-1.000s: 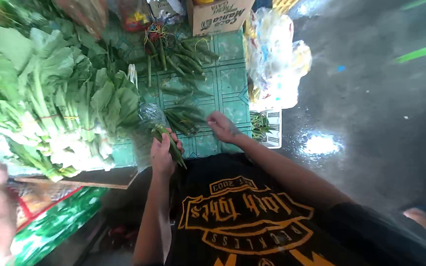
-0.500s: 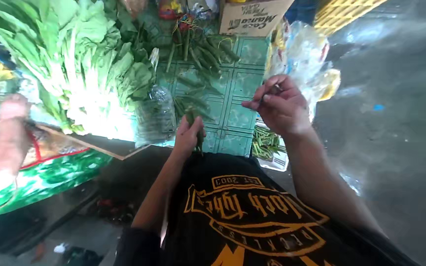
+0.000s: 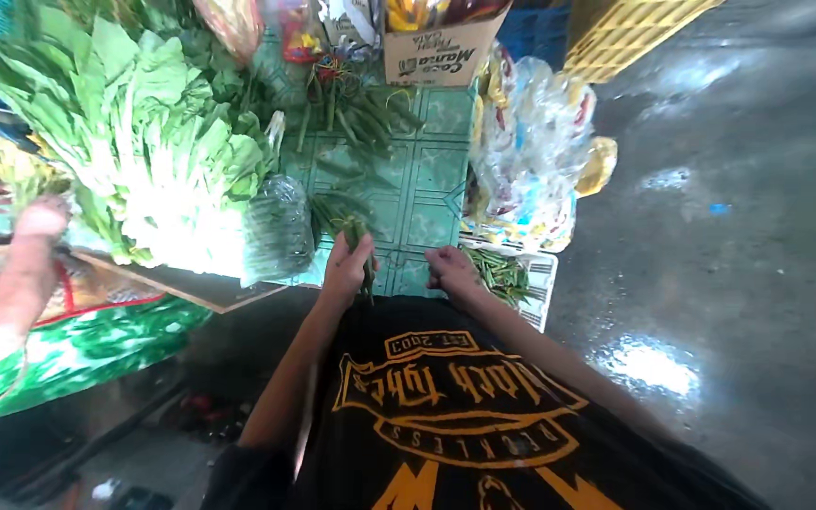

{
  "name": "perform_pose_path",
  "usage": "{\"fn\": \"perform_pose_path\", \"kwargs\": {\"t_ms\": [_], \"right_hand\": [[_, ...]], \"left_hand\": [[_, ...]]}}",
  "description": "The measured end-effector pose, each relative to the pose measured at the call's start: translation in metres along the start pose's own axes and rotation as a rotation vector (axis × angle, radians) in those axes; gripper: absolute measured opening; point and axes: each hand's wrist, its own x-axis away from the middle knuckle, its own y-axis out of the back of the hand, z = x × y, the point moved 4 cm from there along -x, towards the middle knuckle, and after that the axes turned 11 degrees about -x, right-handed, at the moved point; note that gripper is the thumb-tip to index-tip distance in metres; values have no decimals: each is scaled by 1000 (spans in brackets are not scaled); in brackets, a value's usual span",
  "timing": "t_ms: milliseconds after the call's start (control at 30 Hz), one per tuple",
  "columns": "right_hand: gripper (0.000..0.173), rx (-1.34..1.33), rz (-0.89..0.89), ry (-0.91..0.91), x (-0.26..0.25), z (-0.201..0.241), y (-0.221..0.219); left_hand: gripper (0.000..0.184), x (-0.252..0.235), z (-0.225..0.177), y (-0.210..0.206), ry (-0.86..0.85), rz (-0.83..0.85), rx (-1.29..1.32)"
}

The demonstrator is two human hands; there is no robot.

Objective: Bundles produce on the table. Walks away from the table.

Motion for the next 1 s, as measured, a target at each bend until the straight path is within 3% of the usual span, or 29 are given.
{"fn": "perform_pose_path", "kwargs": {"t_ms": [133,267,367,567,667,733,833,933,1000], "right_hand": [[17,212,91,354,12,31,-5],[23,261,188,543,31,60,-28],[26,221,194,557,30,68,-29],[21,-245,436,409,30,64,-21],[34,-453,504,404,37,78,-17],[40,-395,464,470,40,90,-9],[70,-84,367,621,40,112,5],[109,315,407,849,37,136,5],[115,575,460,874,47,150,-9]], "left_hand": [[32,-2,-5,-10,-60,72,-34],[34,-3,-7,-25,-101,293,-43],[32,-5,-9,-34,-100,300,-41],[34,-8,-6,-34,-131,317,-18],[35,-11,-7,-32,-137,328,-17],[37,-11,-8,-31,-143,354,-38],[36,-11,-17,-32,-171,383,-187],[38,-11,-29,-35,-188,420,-539],[43,-11,-33,-39,-252,486,-750]]}}
